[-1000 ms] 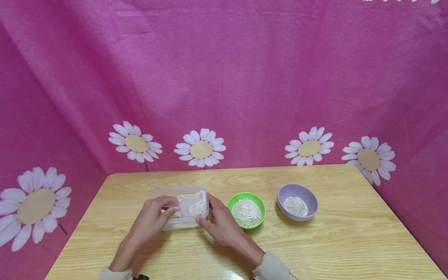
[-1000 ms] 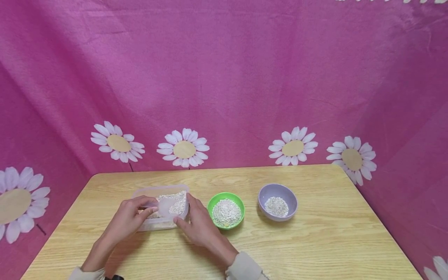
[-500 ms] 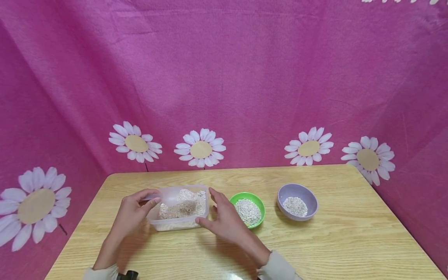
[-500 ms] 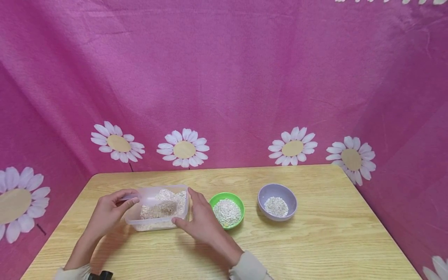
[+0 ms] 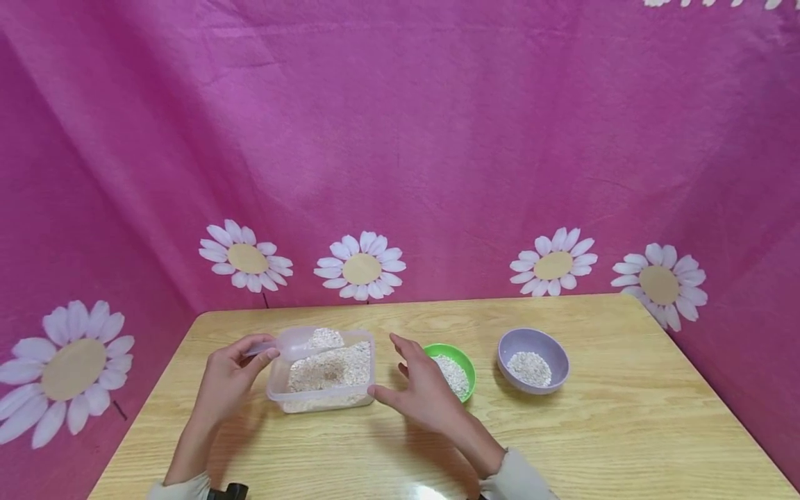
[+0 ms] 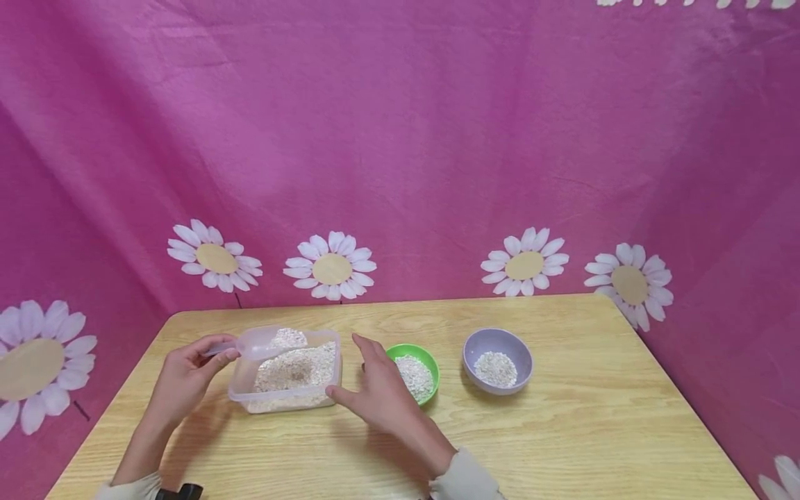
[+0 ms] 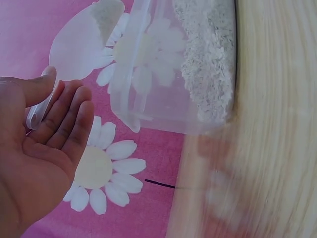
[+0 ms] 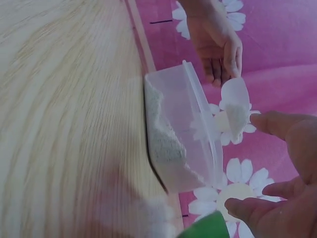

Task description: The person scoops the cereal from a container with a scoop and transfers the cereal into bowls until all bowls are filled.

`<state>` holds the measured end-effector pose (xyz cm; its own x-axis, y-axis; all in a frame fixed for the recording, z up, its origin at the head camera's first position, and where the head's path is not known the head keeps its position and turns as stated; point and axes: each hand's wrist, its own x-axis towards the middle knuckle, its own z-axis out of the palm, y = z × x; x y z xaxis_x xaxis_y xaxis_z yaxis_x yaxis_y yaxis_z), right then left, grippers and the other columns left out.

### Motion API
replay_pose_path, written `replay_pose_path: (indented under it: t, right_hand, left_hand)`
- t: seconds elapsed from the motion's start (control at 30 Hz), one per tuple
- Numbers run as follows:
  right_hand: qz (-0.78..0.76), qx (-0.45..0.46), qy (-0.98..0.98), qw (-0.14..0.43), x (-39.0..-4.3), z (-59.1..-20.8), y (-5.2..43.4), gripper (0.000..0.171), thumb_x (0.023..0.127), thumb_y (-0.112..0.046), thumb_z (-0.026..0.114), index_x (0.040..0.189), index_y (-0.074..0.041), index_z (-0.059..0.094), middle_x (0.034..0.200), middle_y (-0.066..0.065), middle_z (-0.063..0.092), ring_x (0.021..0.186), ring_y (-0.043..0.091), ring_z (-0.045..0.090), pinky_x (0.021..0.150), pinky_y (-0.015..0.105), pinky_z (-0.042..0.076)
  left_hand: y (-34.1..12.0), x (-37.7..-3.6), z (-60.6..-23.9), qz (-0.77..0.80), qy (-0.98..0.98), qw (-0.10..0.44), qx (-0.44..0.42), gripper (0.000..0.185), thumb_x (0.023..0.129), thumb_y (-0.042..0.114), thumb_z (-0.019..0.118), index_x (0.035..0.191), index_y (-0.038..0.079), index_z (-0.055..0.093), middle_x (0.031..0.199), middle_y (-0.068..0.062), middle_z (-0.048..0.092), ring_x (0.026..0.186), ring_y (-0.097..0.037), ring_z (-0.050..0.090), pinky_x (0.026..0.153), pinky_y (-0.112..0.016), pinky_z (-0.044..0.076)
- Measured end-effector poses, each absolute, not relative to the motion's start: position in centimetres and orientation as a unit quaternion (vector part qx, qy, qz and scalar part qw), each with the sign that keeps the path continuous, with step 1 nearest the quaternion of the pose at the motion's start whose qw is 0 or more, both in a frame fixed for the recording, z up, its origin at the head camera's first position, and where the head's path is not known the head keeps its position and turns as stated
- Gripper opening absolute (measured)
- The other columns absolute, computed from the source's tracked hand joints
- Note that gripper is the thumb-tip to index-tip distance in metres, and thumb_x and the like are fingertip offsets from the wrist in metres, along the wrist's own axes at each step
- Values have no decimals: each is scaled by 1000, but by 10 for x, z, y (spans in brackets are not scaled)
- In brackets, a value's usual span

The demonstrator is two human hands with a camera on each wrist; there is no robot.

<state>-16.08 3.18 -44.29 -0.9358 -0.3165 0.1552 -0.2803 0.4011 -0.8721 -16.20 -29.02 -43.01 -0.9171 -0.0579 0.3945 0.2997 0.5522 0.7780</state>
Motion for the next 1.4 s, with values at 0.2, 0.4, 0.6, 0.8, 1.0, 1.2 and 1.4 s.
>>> replay_pose_path:
  t: [0.2, 0.4, 0.6, 0.8, 1.0, 1.2, 1.4]
  right_hand:
    - [-512, -157, 845, 4, -159, -441, 52, 91, 88, -24, 91, 162, -2, 41, 163, 17, 48, 148, 39, 53, 113, 44, 53]
    - [-495, -140, 857, -24, -160, -437, 81, 92, 86, -26, 92, 161, -4, 44, 161, 14, 52, 146, 34, 55, 115, 41, 52]
    - [-460, -135, 876, -49, -159, -437, 110, 91, 88, -28, 91, 160, 0, 43, 162, 20, 51, 149, 41, 52, 116, 48, 50]
    - [-475, -130, 869, -55, -159, -440, 133, 90, 90, -20, 90, 160, 5, 40, 165, 26, 44, 151, 47, 46, 112, 44, 51]
    - [-431, -107, 893, -69, -156, -438, 158, 91, 91, -27, 88, 162, 2, 38, 163, 29, 46, 138, 50, 59, 109, 52, 53]
    - [-418, -96, 900, -73, -155, -440, 180, 94, 93, -32, 87, 163, 4, 35, 164, 32, 42, 141, 50, 56, 110, 52, 52]
    - [-377, -93, 912, -133, -153, -448, 203, 89, 88, -27, 91, 156, 6, 44, 154, 32, 52, 133, 52, 59, 105, 63, 55]
  left_hand:
    - [-287, -159, -428, -488, -845, 204, -74, 15, 96, -2, 77, 110, -4, 78, 95, 15, 76, 85, 10, 67, 75, -9, 54]
    - [-268, -162, -426, -510, -831, 204, -89, 16, 95, -3, 77, 110, -4, 78, 96, 3, 79, 82, 8, 66, 72, -11, 55]
    - [-239, -170, -424, -535, -819, 180, -107, 17, 97, 1, 77, 113, -3, 78, 100, -22, 79, 79, 4, 65, 72, -14, 55]
    - [-205, -180, -423, -553, -815, 139, -103, 18, 99, 9, 77, 115, 2, 79, 104, -17, 80, 84, -2, 67, 77, -17, 56]
    - [-174, -190, -427, -560, -810, 131, -118, 18, 99, 13, 78, 115, 5, 79, 108, -14, 80, 88, -8, 69, 78, -19, 56]
    - [-146, -198, -431, -551, -805, 159, -149, 16, 96, 8, 80, 112, 4, 80, 107, -11, 81, 96, -14, 75, 88, -24, 60]
    - [-118, -200, -433, -548, -804, 147, -178, 16, 97, 9, 79, 113, 5, 79, 108, -10, 81, 102, -23, 78, 94, -33, 63]
